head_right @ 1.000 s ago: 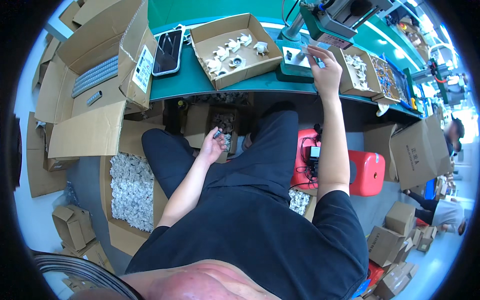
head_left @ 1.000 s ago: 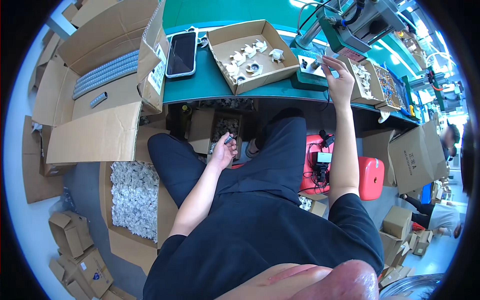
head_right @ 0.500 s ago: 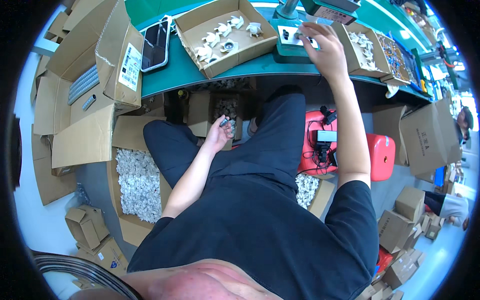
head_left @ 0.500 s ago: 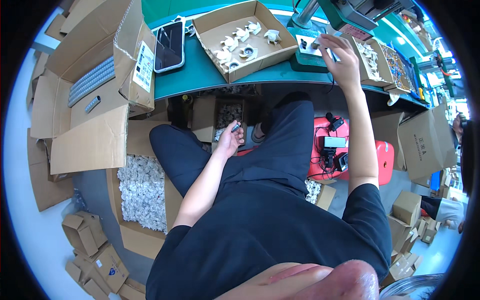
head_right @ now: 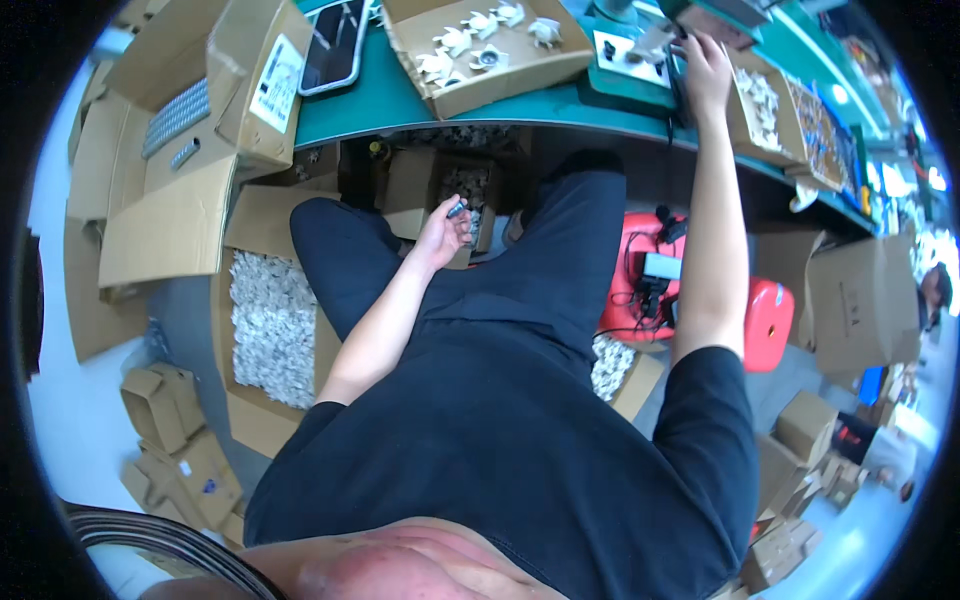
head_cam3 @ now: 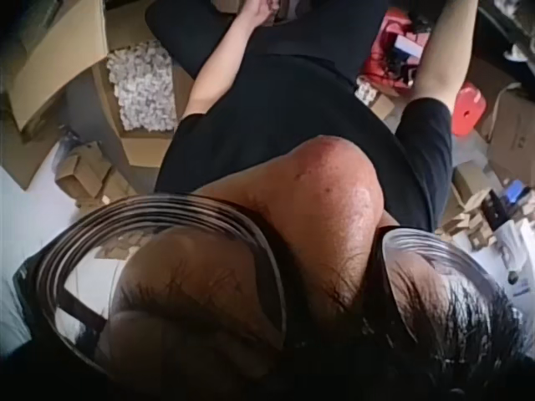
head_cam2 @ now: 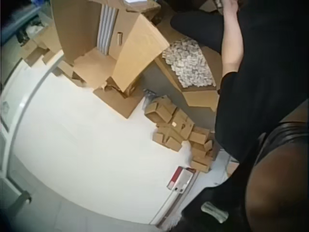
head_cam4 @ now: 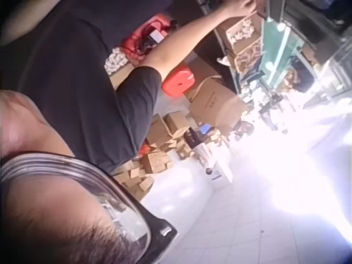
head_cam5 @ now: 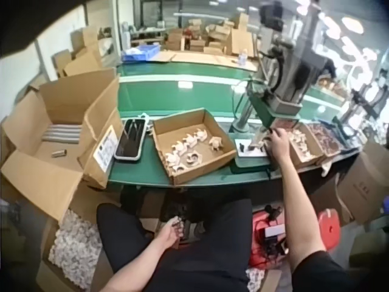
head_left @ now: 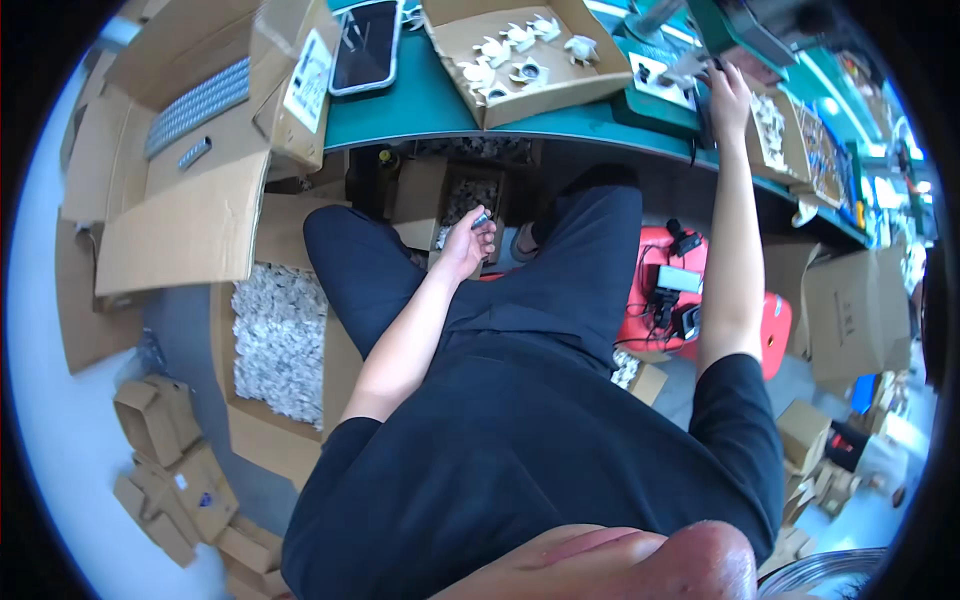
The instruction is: Manually assembling and testing small electronic components using a specialized workstation and press machine.
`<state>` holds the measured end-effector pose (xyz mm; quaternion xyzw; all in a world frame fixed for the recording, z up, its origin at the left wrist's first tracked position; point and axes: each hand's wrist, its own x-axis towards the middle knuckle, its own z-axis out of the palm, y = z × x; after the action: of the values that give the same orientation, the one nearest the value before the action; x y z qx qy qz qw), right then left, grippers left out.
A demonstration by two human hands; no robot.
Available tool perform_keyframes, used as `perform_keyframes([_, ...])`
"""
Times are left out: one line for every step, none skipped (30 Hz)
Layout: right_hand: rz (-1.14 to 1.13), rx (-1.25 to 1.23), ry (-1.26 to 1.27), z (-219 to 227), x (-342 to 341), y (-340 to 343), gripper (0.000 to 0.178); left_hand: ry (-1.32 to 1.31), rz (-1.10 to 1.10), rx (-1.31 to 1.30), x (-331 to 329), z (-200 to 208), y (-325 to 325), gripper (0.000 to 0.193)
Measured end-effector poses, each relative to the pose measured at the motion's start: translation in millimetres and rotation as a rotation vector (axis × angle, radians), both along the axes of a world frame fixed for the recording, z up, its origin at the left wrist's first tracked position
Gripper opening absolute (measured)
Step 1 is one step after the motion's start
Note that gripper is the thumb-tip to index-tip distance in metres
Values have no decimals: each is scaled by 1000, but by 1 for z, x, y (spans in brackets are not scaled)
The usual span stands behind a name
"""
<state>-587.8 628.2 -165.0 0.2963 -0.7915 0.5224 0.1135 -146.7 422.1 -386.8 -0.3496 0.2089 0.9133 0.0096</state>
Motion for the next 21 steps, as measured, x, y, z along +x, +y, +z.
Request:
perform_keyframes([86, -137, -66, 2, 9, 4, 33, -10, -5, 2, -1, -1, 3, 25])
perform_keyframes([212, -271, -156, 5, 36, -8, 34, -9, 65, 11, 5, -5, 0, 25])
perform_keyframes([275, -144, -122, 20, 71, -24, 33, -5, 41, 12, 8, -11, -6, 24])
perform_keyframes([320, -12, -82, 34, 99, -31, 32, -1, -1, 20, 10, -17, -7, 24])
perform_keyframes([360, 8, -96, 33, 107, -31, 32, -3, -55, 30, 16, -22, -4, 23])
perform_keyframes([242, 9, 9, 32, 107, -30, 34, -13, -12, 50, 19, -26, 4, 23])
perform_keyframes([119, -2, 123, 31, 109, -37, 36, 7, -35, 21, 13, -23, 4, 24])
perform_keyframes([153, 1, 121, 29, 116, -44, 36, 29, -61, -13, 9, -19, 2, 24])
perform_keyframes([43, -7, 205, 24, 125, -48, 37, 28, -29, -9, 14, -16, 1, 24])
perform_keyframes([-72, -19, 295, 22, 130, -52, 38, 15, -23, -19, 17, -11, 1, 24])
perform_keyframes([-48, -21, 304, 21, 129, -53, 38, 5, -20, -29, 16, -7, 2, 24])
perform_keyframes([-45, -94, 215, 19, 125, -53, 37, -4, -20, -39, 14, -3, 1, 24])
perform_keyframes([-40, -165, 124, 20, 121, -53, 36, 5, 3, -37, 13, -2, -1, 24])
perform_keyframes([-37, -232, 31, 21, 117, -53, 36, 13, 15, -39, 12, -1, -4, 24])
perform_keyframes([-19, -228, 33, 23, 123, -57, 36, 15, 23, -40, 13, -2, -5, 24])
perform_keyframes([-75, -116, 198, 24, 130, -60, 36, 17, 30, -40, 14, -2, -4, 25])
perform_keyframes([-133, -6, 363, 23, 139, -63, 37, 21, 44, -35, 14, -2, -1, 25])
perform_keyframes([-169, 89, 514, 18, 151, -77, 37, -2, 48, -64, 21, -3, -2, 26])
perform_keyframes([-150, 82, 513, 22, 163, -83, 37, -17, 36, -90, 20, -3, -3, 26])
perform_keyframes([-101, 113, 685, 29, 179, -86, 37, -34, 19, -113, 19, -3, -3, 27])
perform_keyframes([-52, 142, 855, 38, 194, -91, 37, -42, 35, -112, 15, -3, -5, 27])
